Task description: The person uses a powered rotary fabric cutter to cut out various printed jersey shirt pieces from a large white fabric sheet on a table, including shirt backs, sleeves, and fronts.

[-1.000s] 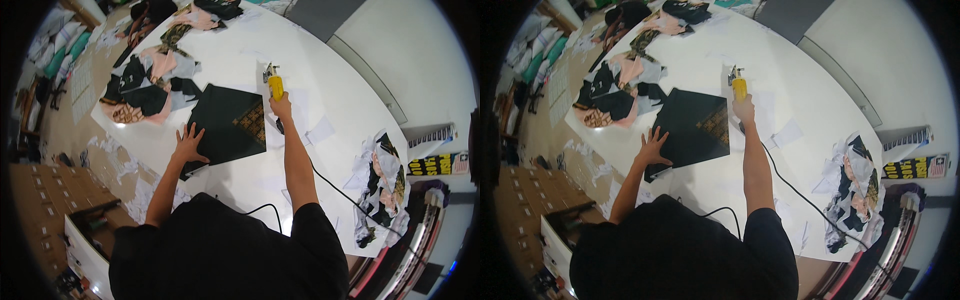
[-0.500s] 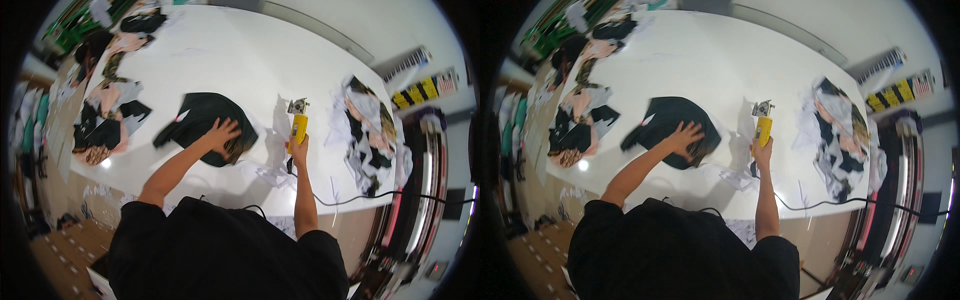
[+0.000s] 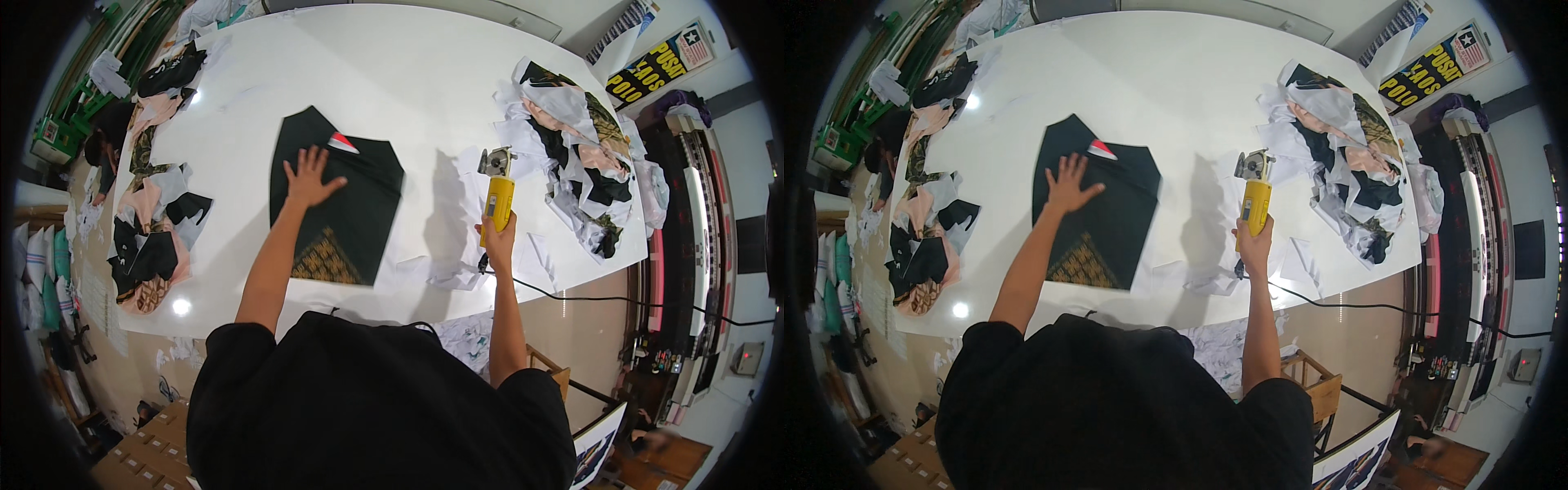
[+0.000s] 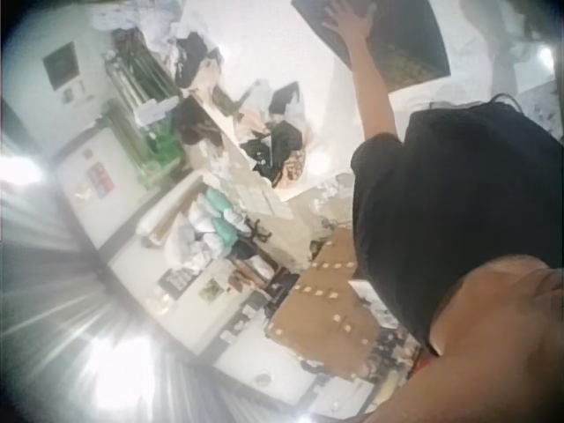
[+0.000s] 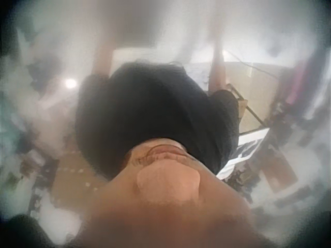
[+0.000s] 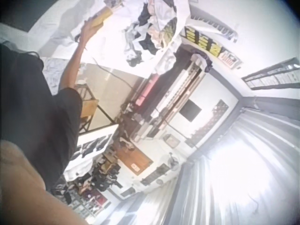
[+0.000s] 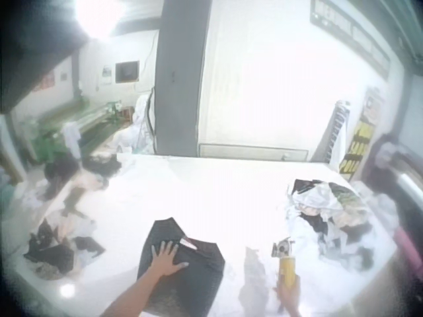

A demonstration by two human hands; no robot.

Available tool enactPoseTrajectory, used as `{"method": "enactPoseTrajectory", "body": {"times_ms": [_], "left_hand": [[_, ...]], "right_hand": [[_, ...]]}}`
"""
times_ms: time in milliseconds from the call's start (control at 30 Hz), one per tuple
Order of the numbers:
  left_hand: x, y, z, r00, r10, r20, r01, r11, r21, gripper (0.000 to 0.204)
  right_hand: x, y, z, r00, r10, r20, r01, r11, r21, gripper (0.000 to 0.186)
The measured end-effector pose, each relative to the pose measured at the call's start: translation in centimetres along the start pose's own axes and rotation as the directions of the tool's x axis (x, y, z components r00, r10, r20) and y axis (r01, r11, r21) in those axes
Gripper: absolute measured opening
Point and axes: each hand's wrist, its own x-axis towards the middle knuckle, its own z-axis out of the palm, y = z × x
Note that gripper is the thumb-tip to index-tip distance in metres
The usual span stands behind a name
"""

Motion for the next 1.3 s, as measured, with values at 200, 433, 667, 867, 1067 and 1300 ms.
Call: {"method": "enactPoseTrajectory", "body": {"times_ms": [200,433,667,867,1067,1300], "left_hand": [[-0.1,-9.1,-0.4,0.843,-0.525,-0.116,0.495,0.843,-0.212,0.113],[-18.5,-4.8,1.3,0.985,-0.145,0.091,0.148,0.988,-0.032,0.128],[-14.2,-8.5,0.4,0.96,0.059,-0.274,-0.11,0.979,-0.174,0.113],[0.0,-14.5,-1.0,0.954,-0.22,-0.203,0.211,0.975,-0.064,0.102],[-6.3,-9.0,-2.6,0.985,-0.054,-0.161,0.009,0.963,-0.27,0.1],[-23.8,-6.9,-0.3,0.98,0.043,0.196,-0.033,0.998,-0.051,0.126]], "right_hand": [[-5.7,-1.2,3.5,0.999,0.011,0.037,-0.014,0.995,0.096,0.056],[-13.9,-2.4,7.9,0.998,0.034,0.054,-0.039,0.994,0.098,0.052],[-20.0,-0.7,10.0,0.989,0.134,0.064,-0.14,0.986,0.095,0.054],[-20.8,0.4,10.8,0.983,0.149,0.108,-0.158,0.984,0.078,0.046],[-21.4,0.7,10.9,0.983,0.139,0.118,-0.112,0.971,-0.212,0.057],[-24.5,-0.2,10.3,0.96,0.018,0.28,0.158,0.79,-0.593,0.062]]}}
